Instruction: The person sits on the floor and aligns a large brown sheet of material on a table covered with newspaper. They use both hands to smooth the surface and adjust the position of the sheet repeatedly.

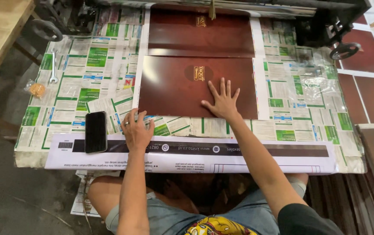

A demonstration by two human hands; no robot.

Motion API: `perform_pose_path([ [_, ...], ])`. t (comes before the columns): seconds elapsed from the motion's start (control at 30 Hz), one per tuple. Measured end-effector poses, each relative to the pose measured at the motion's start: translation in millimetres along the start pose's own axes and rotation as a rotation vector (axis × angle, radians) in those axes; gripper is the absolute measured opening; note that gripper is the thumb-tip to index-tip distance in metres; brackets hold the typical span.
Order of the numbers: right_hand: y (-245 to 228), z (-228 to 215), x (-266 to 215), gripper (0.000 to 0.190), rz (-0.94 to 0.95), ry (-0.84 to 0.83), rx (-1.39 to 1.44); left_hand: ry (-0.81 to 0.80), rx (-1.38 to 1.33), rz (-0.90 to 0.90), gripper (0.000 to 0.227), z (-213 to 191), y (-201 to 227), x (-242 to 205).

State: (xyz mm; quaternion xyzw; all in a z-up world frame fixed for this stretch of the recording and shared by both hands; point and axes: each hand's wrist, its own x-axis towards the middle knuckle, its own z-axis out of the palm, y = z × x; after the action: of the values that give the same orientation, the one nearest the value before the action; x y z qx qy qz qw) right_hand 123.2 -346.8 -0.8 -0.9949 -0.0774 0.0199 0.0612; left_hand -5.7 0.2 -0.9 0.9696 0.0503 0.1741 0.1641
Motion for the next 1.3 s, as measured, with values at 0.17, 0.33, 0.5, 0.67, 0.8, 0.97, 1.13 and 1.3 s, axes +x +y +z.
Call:
perform_pose_path([
  [0.17, 13, -17, -60, 0.118, -0.231, 0.03, 0.018, 0.02, -0.033, -0.033, 0.056, -11, 5, -1],
  [0.33, 22, -34, -85, 0.118, -0.31, -0.056, -0.021, 0.029, -0.099, -0.052, 0.061, -6, 3, -5],
  [0.5, 19, -25, -83, 0.079, -0.607, 0.092, -0.361, 0.101, -0.481, -0.216, 0.054, -7, -5, -8],
  [0.67, 9, -81, -82, 0.031, -0.439, 0.043, -0.19, 0.285, -0.546, -0.111, 0.057, 6, -17, -11],
  [0.8, -29, -138, -106, 0.018, -0.188, 0.711, -0.097, 0.02, 0.093, 0.217, 0.057, -7, 1, -5],
  [0.97, -16, -32, -89, 0.037, -0.185, 0.679, -0.079, -0.063, 0.031, 0.179, 0.051, 7, -6, -5],
  [1.13, -10, 6, -87, 0.055, -0.173, 0.305, 0.019, -0.096, 0.014, 0.159, 0.061, 2, -4, 0],
  [1.3, -16, -2, -104, 0.073, 0.106, 0.089, -0.027, -0.127, 0.086, 0.175, 0.058, 2, -4, -4],
])
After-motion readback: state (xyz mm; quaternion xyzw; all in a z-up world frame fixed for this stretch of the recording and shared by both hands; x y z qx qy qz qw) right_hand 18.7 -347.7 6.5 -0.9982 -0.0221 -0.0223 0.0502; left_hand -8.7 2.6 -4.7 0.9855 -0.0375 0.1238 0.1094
